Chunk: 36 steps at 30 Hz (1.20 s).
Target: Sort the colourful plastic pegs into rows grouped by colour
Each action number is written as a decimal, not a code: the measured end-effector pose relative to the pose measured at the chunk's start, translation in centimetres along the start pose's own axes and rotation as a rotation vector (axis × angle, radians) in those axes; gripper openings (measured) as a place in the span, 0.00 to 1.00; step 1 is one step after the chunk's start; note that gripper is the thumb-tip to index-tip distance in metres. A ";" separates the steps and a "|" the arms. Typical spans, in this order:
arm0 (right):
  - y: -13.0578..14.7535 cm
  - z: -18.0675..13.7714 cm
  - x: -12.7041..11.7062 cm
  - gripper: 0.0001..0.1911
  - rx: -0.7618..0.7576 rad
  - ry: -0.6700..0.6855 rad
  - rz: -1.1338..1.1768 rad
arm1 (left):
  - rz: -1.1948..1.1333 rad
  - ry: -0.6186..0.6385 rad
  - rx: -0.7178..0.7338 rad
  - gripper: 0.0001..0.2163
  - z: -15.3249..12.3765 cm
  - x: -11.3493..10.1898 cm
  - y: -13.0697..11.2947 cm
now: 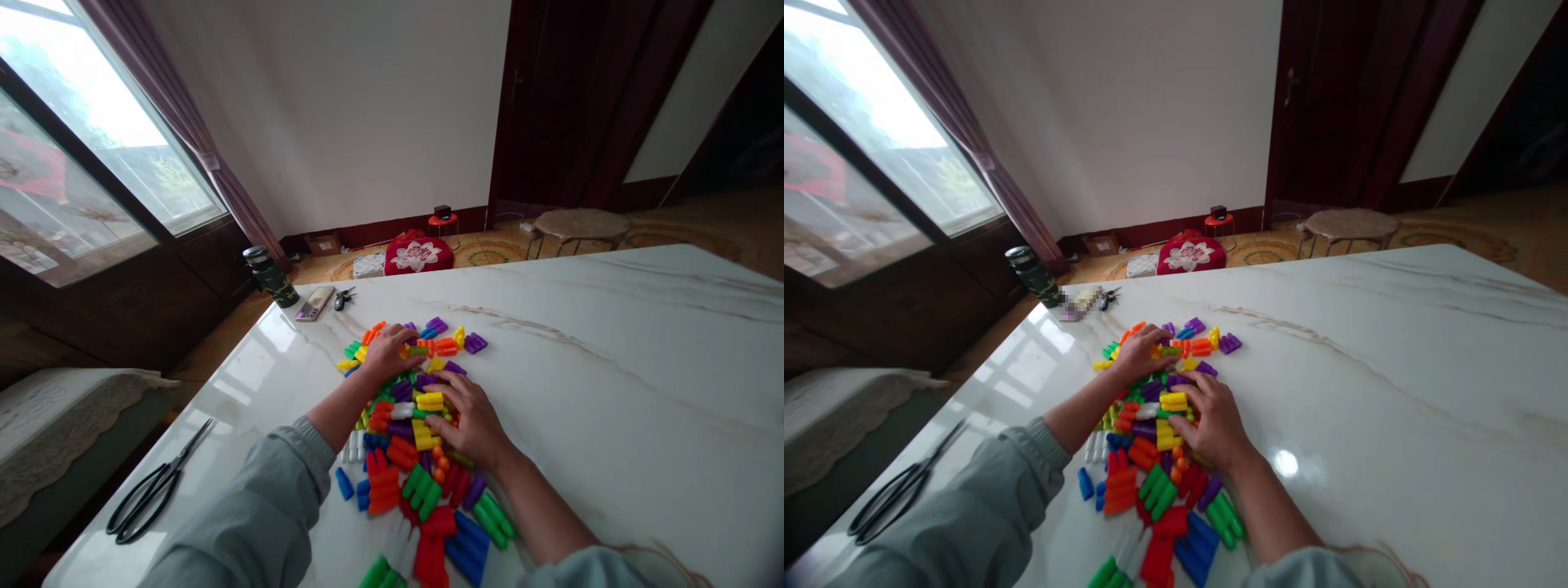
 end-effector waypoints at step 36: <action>6.0 -7.0 -1.6 0.20 -0.025 -0.273 -0.058 | -0.231 -0.252 -0.086 0.27 -15.2 -2.3 -8.6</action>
Point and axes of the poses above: each hand's wrist, its own z-axis towards the middle knuckle, its own x-axis out of the palm, y = z × x, the point moved 10 cm from there along z, towards the middle knuckle, and after that the axes turned 3 degrees about -y, right-handed, at the moved point
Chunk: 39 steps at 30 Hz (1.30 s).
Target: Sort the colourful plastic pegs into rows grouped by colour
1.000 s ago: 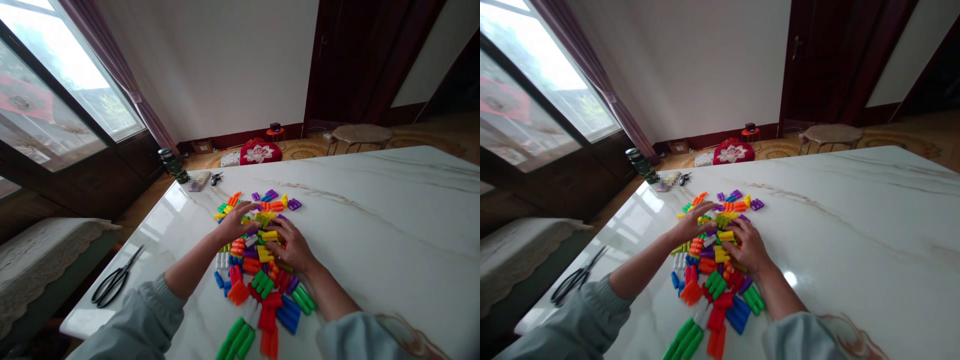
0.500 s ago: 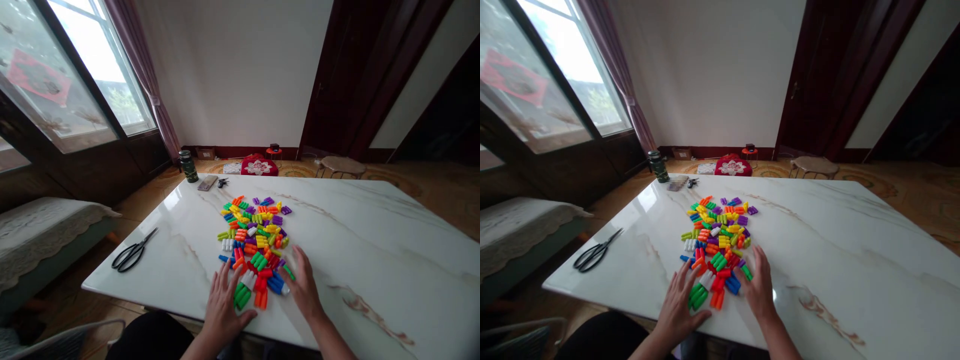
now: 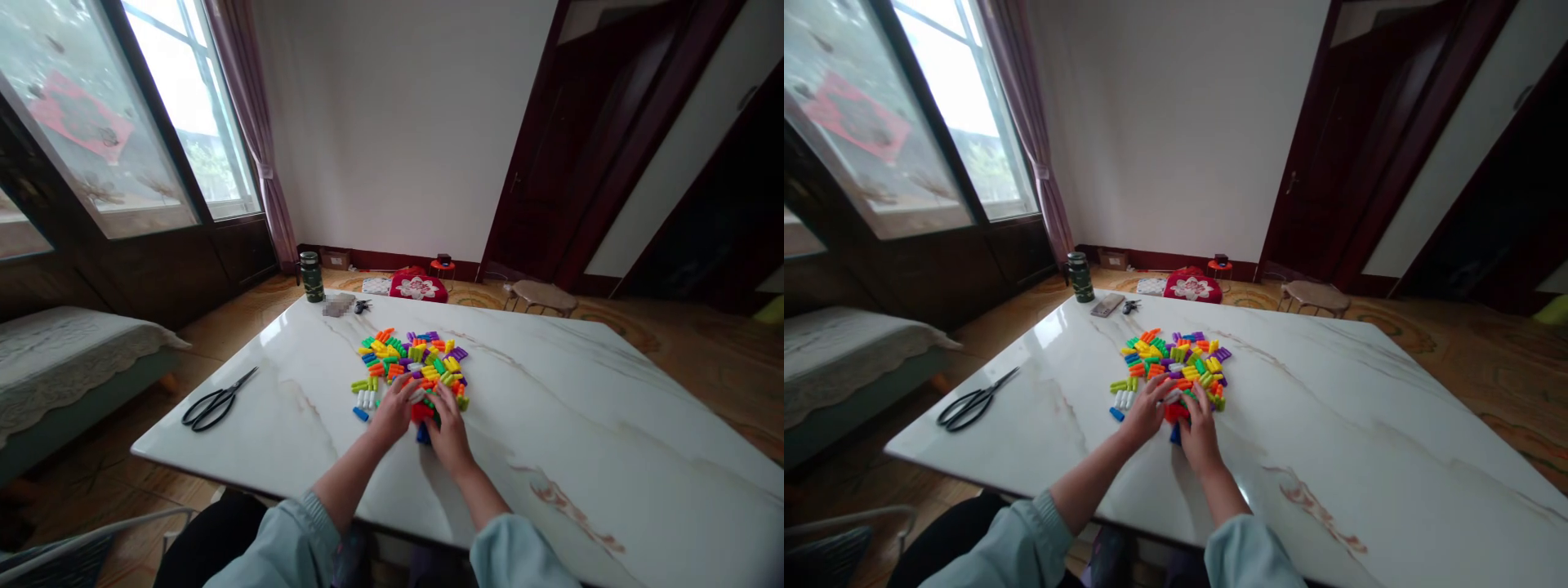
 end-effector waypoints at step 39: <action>-2.9 14.3 12.7 0.09 0.051 0.426 -0.358 | 0.417 0.074 -0.336 0.30 -4.4 -1.8 6.9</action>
Point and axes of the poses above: each hand's wrist, its own z-axis towards the middle knuckle, its own x-axis out of the palm, y = z × x, the point moved 10 cm from there along z, towards the middle knuckle, and after that the axes turned 3 degrees about -y, right-handed, at the moved point
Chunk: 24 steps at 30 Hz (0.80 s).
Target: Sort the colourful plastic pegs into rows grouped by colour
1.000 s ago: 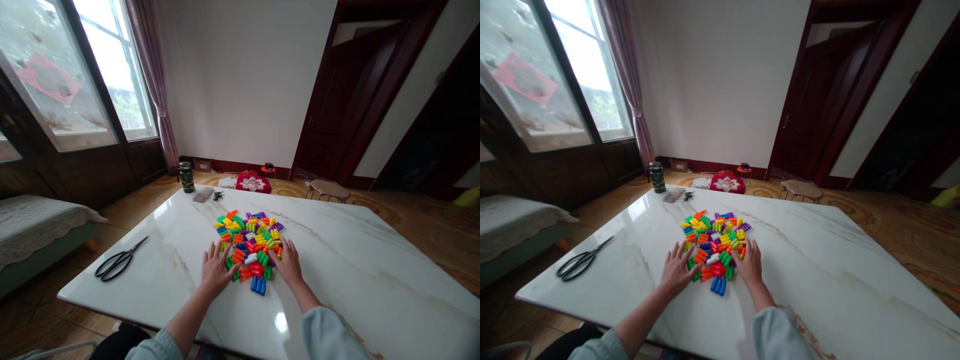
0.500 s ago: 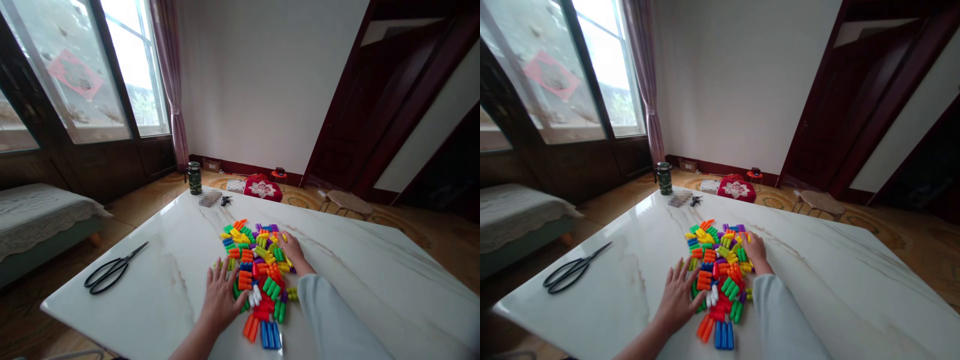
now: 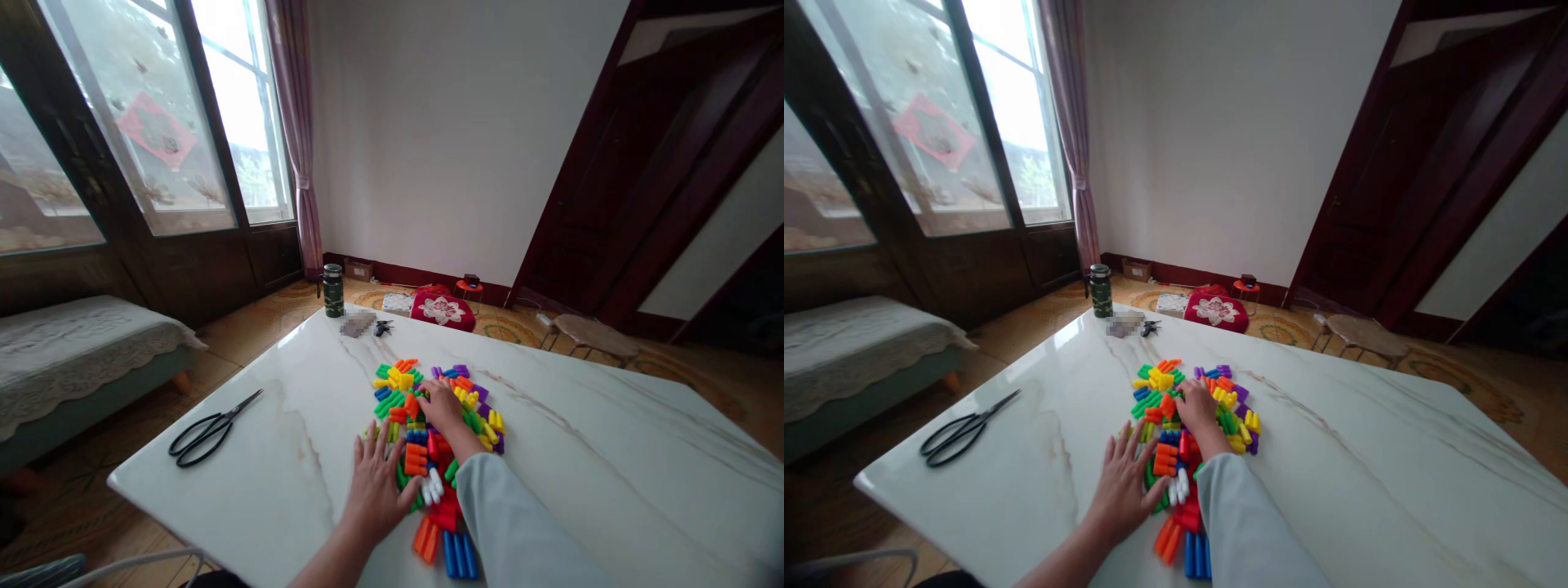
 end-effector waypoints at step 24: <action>0.3 -14.1 -4.2 0.34 -0.207 0.084 -0.007 | 0.078 -0.002 -0.009 0.31 0.1 -0.8 -0.8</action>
Point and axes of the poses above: each hand's wrist, its own z-axis towards the middle knuckle, its own x-axis out of the palm, y = z × x, the point moved 10 cm from there along z, towards the middle knuckle, and after that the axes turned 3 degrees about -y, right-handed, at the moved point
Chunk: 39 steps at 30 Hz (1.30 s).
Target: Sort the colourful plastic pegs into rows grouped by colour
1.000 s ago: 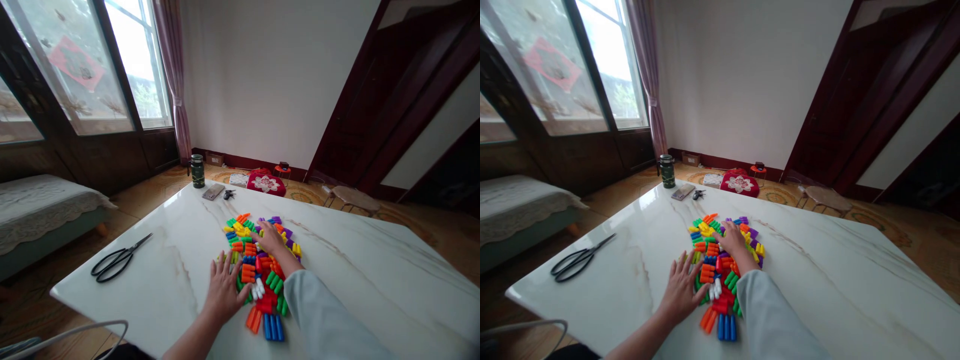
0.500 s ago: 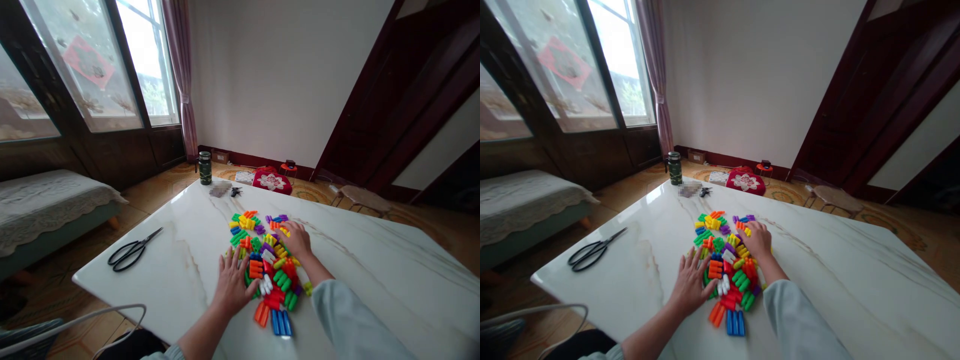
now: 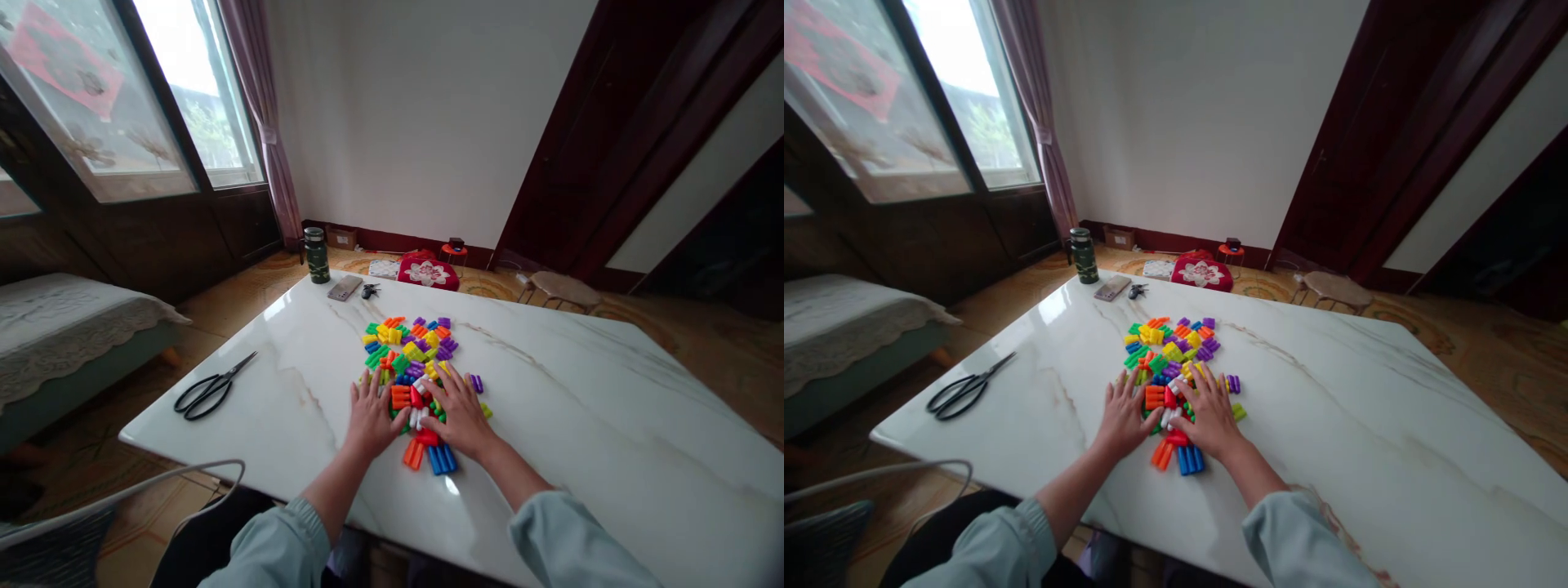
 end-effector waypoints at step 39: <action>0.1 -0.6 2.5 0.31 0.385 0.001 -0.063 | 0.073 0.351 0.203 0.29 3.5 0.5 -0.1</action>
Point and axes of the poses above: each hand's wrist, its own z-axis towards the middle knuckle, its own x-axis out of the palm, y = z × x, the point moved 10 cm from there along z, towards the middle knuckle, and after that the axes turned 3 degrees about -y, right-handed, at the moved point
